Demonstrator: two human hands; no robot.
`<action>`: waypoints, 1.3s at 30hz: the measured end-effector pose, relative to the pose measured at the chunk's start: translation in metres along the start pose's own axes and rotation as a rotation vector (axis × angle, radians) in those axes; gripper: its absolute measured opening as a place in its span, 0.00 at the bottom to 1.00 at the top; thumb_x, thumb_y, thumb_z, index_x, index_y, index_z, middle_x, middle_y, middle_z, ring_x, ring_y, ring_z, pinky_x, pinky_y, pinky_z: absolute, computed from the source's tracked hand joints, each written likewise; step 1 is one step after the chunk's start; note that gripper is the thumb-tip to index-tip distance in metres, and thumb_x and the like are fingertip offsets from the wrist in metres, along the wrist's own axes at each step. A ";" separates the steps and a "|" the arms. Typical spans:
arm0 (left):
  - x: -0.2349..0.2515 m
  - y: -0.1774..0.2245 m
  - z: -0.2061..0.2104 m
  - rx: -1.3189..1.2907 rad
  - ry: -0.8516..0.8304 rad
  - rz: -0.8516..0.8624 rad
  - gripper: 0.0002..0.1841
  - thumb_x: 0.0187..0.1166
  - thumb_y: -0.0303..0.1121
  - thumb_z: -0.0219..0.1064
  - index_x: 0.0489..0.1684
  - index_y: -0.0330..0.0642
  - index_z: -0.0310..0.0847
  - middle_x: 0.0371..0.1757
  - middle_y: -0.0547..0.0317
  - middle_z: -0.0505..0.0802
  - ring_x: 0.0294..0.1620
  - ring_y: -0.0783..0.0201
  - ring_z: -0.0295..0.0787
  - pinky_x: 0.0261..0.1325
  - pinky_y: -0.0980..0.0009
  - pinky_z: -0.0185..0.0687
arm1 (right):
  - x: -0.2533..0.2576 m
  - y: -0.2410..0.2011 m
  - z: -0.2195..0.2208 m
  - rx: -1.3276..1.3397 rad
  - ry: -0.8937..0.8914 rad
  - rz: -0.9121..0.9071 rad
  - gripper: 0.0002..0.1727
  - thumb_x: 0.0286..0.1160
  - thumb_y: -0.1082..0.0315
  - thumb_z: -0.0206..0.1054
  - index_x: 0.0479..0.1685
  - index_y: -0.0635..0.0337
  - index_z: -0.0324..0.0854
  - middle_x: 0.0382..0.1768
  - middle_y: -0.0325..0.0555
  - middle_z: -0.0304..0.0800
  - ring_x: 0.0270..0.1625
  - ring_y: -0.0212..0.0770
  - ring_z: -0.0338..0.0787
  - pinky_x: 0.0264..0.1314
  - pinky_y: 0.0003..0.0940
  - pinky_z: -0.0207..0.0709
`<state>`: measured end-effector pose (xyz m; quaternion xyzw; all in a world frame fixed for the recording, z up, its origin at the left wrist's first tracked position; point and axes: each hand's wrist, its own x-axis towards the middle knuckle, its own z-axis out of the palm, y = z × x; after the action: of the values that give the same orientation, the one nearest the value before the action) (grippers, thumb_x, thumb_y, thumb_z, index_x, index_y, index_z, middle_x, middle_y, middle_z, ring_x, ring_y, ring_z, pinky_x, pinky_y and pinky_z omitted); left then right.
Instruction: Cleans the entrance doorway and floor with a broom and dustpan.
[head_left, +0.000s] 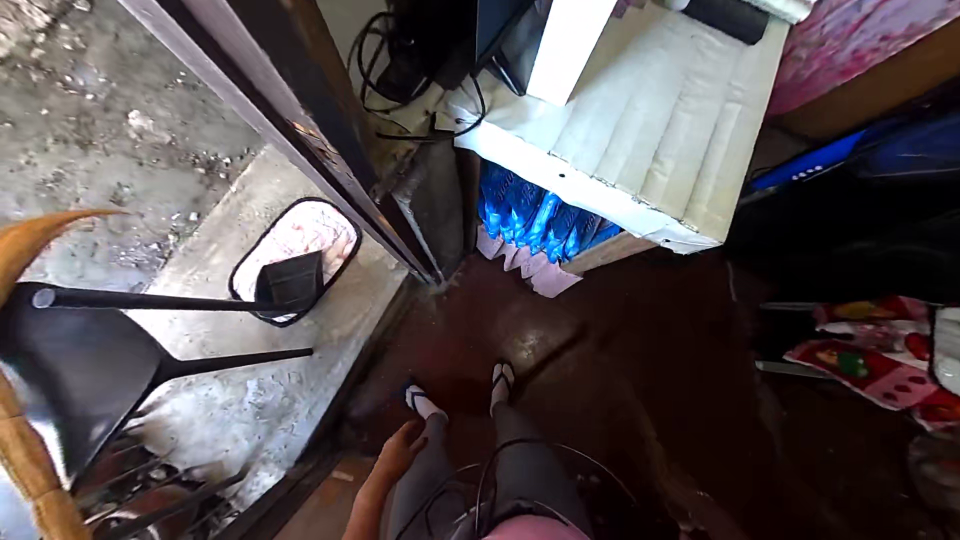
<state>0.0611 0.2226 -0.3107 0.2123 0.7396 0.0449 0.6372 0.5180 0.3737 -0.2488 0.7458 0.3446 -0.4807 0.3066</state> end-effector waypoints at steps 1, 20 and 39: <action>-0.002 -0.013 0.000 -0.003 0.018 -0.040 0.25 0.89 0.31 0.62 0.82 0.27 0.67 0.75 0.28 0.82 0.78 0.37 0.79 0.83 0.47 0.68 | 0.030 0.000 0.004 0.140 0.010 0.066 0.26 0.88 0.66 0.59 0.79 0.71 0.65 0.54 0.61 0.80 0.44 0.46 0.79 0.49 0.43 0.76; -0.011 -0.101 -0.072 -0.107 0.173 -0.154 0.24 0.89 0.28 0.61 0.82 0.28 0.67 0.75 0.29 0.82 0.76 0.37 0.80 0.81 0.47 0.71 | 0.032 -0.269 0.179 -0.127 -0.236 -0.345 0.38 0.81 0.71 0.65 0.91 0.59 0.52 0.67 0.67 0.79 0.52 0.55 0.87 0.55 0.49 0.81; 0.025 -0.069 -0.410 0.242 1.113 0.252 0.23 0.79 0.23 0.67 0.72 0.21 0.75 0.82 0.14 0.65 0.83 0.16 0.59 0.80 0.24 0.56 | 0.025 -0.346 0.244 -0.736 -0.050 -0.370 0.49 0.78 0.71 0.66 0.96 0.62 0.38 0.79 0.70 0.72 0.80 0.65 0.76 0.80 0.60 0.70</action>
<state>-0.3533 0.2534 -0.2818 0.3143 0.9320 0.1405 0.1134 0.1223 0.3855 -0.4012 0.5000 0.6141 -0.3905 0.4695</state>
